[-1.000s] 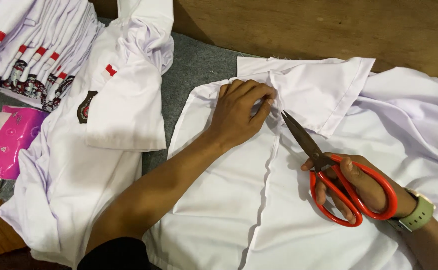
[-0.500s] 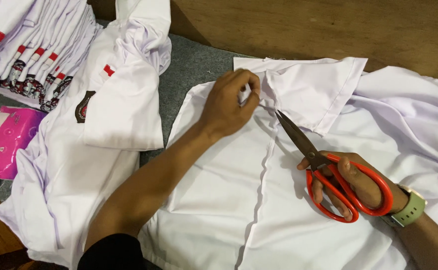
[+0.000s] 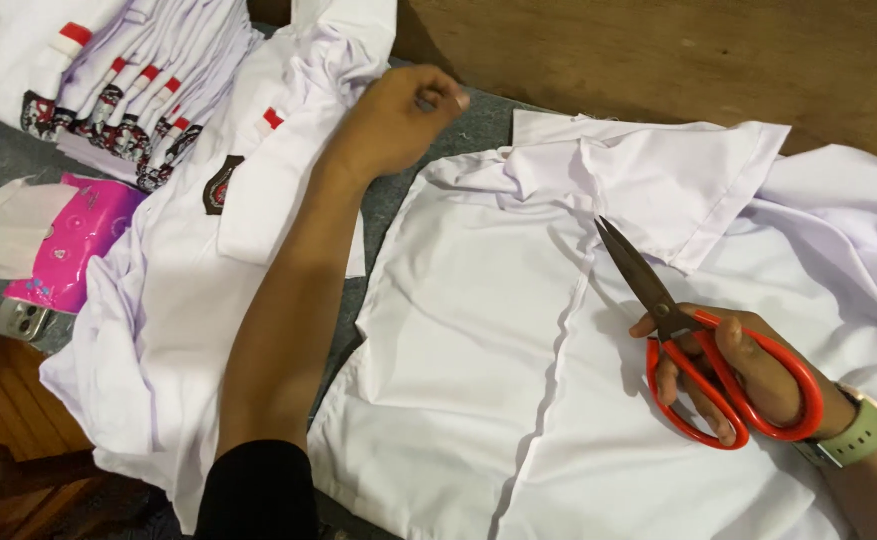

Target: Trimming loose threads from white shirts using scissors

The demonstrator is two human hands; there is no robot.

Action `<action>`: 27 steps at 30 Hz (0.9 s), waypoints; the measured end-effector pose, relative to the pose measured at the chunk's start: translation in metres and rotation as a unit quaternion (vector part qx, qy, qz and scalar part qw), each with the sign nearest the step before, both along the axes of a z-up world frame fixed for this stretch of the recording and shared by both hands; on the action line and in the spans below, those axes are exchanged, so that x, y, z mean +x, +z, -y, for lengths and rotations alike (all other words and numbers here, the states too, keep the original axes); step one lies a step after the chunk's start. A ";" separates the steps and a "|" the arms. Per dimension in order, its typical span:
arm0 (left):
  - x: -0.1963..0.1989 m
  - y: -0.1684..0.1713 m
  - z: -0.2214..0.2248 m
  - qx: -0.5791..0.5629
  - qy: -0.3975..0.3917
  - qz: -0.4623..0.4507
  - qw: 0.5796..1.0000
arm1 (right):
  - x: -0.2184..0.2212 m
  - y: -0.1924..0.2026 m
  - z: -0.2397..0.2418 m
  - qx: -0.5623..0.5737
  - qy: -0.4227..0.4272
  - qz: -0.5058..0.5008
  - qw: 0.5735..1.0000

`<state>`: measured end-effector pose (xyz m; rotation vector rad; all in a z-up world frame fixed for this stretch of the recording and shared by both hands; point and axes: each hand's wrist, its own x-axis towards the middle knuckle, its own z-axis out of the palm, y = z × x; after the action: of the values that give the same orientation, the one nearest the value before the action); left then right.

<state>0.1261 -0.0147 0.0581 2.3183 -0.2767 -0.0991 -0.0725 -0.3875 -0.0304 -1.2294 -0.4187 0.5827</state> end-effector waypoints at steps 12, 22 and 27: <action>0.008 -0.010 -0.017 0.023 -0.161 -0.154 0.975 | -0.001 0.000 0.001 -0.011 -0.011 0.001 1.000; 0.002 0.000 -0.025 -0.196 -0.291 -0.233 0.907 | -0.002 0.001 0.002 -0.027 -0.011 -0.001 1.000; -0.003 0.008 -0.020 -0.197 -0.313 -0.236 0.898 | -0.002 0.002 0.002 -0.041 -0.008 0.012 0.999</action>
<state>0.1231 0.0054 0.0664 1.6588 -0.7097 -0.8339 -0.0746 -0.3890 -0.0279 -1.3172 -0.4075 0.5770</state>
